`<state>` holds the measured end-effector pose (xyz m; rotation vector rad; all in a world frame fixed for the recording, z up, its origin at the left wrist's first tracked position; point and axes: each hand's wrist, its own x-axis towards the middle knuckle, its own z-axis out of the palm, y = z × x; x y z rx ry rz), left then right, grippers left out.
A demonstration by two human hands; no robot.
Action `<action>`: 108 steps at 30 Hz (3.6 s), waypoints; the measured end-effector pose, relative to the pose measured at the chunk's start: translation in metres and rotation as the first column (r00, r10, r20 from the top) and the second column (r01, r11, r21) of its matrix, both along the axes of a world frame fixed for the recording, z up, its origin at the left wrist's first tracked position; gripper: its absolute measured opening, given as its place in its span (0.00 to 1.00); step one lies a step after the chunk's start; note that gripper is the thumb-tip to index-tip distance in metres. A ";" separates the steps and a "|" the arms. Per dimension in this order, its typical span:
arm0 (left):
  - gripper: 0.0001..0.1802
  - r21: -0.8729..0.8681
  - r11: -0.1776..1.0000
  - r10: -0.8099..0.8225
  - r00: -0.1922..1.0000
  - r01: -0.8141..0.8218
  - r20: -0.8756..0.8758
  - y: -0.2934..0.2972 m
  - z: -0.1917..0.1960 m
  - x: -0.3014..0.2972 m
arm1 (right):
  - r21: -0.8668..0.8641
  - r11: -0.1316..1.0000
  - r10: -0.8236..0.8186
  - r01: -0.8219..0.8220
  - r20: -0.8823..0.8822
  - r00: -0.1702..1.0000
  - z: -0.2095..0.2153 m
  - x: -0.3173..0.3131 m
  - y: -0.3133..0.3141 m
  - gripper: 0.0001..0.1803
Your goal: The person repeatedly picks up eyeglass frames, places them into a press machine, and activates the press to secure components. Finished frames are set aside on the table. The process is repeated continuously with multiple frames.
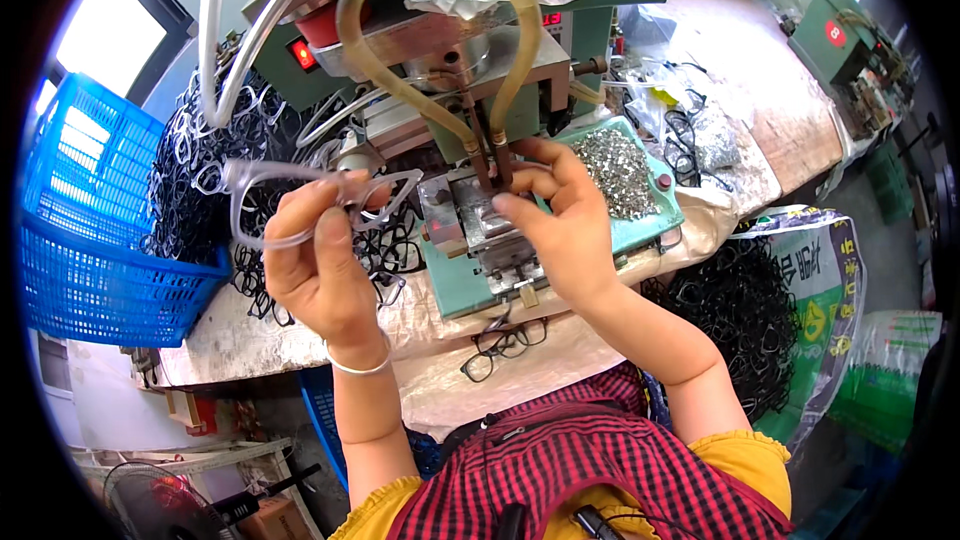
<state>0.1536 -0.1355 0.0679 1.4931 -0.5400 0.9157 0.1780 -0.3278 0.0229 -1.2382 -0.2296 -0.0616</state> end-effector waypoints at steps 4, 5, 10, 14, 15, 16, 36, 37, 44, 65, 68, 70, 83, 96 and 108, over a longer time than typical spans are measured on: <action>0.08 0.127 0.990 -0.060 0.997 0.055 0.041 -0.001 -0.026 -0.011 | -0.004 1.000 0.001 0.000 0.088 0.996 0.002 -0.007 0.000 0.32; 0.07 0.113 0.990 -0.085 0.996 0.084 0.003 -0.005 -0.031 -0.015 | -0.051 0.999 -0.010 0.015 0.093 0.996 0.000 -0.004 0.001 0.32; 0.10 -0.031 0.995 -0.088 0.994 0.090 0.068 -0.008 -0.024 -0.015 | -0.053 0.995 -0.079 0.090 0.172 0.982 -0.023 0.013 0.010 0.35; 0.12 -0.055 0.994 -0.092 0.994 0.095 0.063 -0.005 -0.006 -0.022 | 0.018 0.993 -0.118 0.117 0.155 0.981 -0.033 0.012 0.012 0.37; 0.12 -0.036 0.999 -0.016 1.000 0.017 0.021 -0.006 -0.005 -0.018 | 0.072 0.991 -0.118 0.109 0.138 0.983 -0.033 0.012 0.012 0.37; 0.12 -0.020 0.998 0.065 0.998 -0.065 -0.014 -0.006 -0.005 -0.012 | 0.121 0.988 -0.111 0.096 0.126 0.986 -0.031 0.012 0.012 0.38; 0.14 0.685 0.728 -0.075 0.995 0.006 0.070 -0.029 -0.055 -0.023 | -0.799 0.176 -0.239 0.575 0.532 0.812 -0.088 0.039 -0.112 0.12; 0.12 0.665 0.747 -0.080 0.995 0.018 0.063 -0.031 -0.053 -0.021 | -0.779 0.198 -0.242 0.595 0.549 0.800 -0.093 0.041 -0.119 0.10; 0.13 0.648 0.762 -0.064 0.995 0.000 0.075 -0.033 -0.052 -0.020 | -0.649 0.219 -0.137 0.729 0.719 0.681 -0.088 0.084 -0.070 0.06; 0.04 0.578 0.574 0.726 0.687 -0.579 -0.033 0.095 -0.064 0.012 | -0.177 0.885 -0.415 0.431 0.124 0.902 -0.094 0.072 -0.069 0.10; 0.07 0.669 0.373 0.795 0.593 -0.643 0.128 0.092 -0.063 0.069 | -0.267 0.873 -0.385 0.408 0.136 0.913 -0.094 0.062 -0.068 0.10; 0.14 0.784 0.230 0.829 0.538 -0.577 0.152 0.101 -0.078 0.104 | -0.417 0.790 -0.414 0.448 0.174 0.893 -0.089 0.046 -0.075 0.10; 0.15 -0.320 0.882 0.314 0.938 -0.345 -0.145 0.110 -0.051 0.068 | -0.501 0.782 -0.184 0.371 0.384 0.905 -0.029 -0.004 -0.080 0.07; 0.10 -0.462 0.885 -0.108 0.990 0.054 -0.091 0.033 -0.077 -0.009 | -0.060 0.994 -0.087 0.096 0.138 0.987 -0.031 0.016 -0.009 0.27; 0.10 0.470 0.882 0.022 0.998 -0.047 0.058 -0.014 -0.038 -0.022 | -0.579 0.707 -0.077 0.407 0.509 0.857 -0.031 0.021 -0.057 0.14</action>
